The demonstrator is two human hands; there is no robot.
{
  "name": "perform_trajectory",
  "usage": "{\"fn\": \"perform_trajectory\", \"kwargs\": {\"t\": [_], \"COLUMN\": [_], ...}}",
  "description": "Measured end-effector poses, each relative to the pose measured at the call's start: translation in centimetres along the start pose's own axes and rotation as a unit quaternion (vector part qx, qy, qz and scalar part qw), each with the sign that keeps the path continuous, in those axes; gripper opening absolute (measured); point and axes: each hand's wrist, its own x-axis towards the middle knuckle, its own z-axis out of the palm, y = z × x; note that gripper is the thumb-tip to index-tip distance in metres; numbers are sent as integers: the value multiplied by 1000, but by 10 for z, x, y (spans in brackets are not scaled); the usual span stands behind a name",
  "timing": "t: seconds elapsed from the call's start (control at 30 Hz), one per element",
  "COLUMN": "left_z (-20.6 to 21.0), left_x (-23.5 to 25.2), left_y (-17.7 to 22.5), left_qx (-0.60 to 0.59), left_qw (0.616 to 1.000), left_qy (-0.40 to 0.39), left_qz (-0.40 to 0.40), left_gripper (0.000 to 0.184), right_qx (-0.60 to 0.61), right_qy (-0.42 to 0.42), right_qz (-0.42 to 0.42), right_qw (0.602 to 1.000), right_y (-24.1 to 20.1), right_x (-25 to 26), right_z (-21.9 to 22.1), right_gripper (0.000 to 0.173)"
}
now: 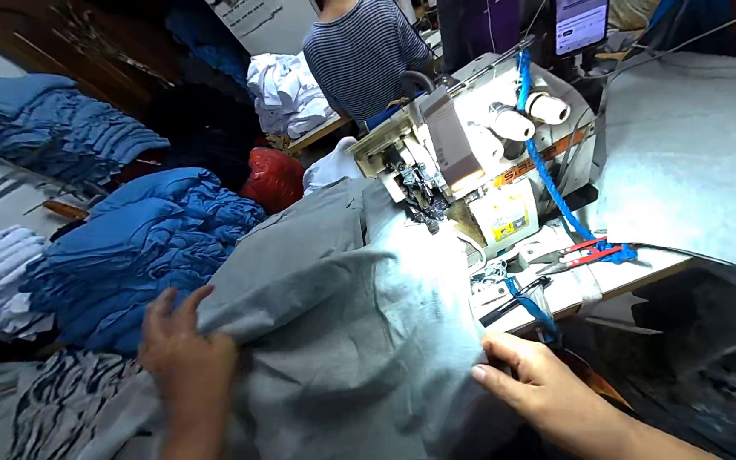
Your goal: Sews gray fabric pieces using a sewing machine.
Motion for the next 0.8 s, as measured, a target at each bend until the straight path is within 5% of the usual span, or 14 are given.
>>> {"fn": "perform_trajectory", "kwargs": {"t": [0.1, 0.23, 0.3, 0.43, 0.5, 0.63, 0.8], "left_z": [21, 69, 82, 81, 80, 76, 70], "left_x": [-7, -7, -4, -2, -1, 5, 9], "left_y": [59, 107, 115, 118, 121, 123, 114], "left_qx": [-63, -93, -85, -94, -91, -105, -222], "left_qw": [984, 948, 947, 952, 955, 953, 948], "left_qy": [-19, -64, -53, -38, -31, -46, -69], "left_qz": [164, 297, 305, 288, 282, 281, 217], "left_gripper": [37, 36, 33, 21, 17, 11, 6], "right_qx": [43, 79, 3, -47, -13, 70, -36], "right_qy": [-19, -30, 23, 130, 92, -27, 25], "right_qz": [-100, 44, 122, 107, 152, 257, 173], "right_qw": [994, 995, 992, 985, 984, 963, 984], "right_y": [-26, -13, 9, 29, 28, 26, 17], "right_x": [14, 31, 29, 14, 16, 24, -4], "right_z": [19, 21, 19, 12, 4, -5, -22], "right_gripper": [20, 22, 24, 39, 53, 24, 17]}}
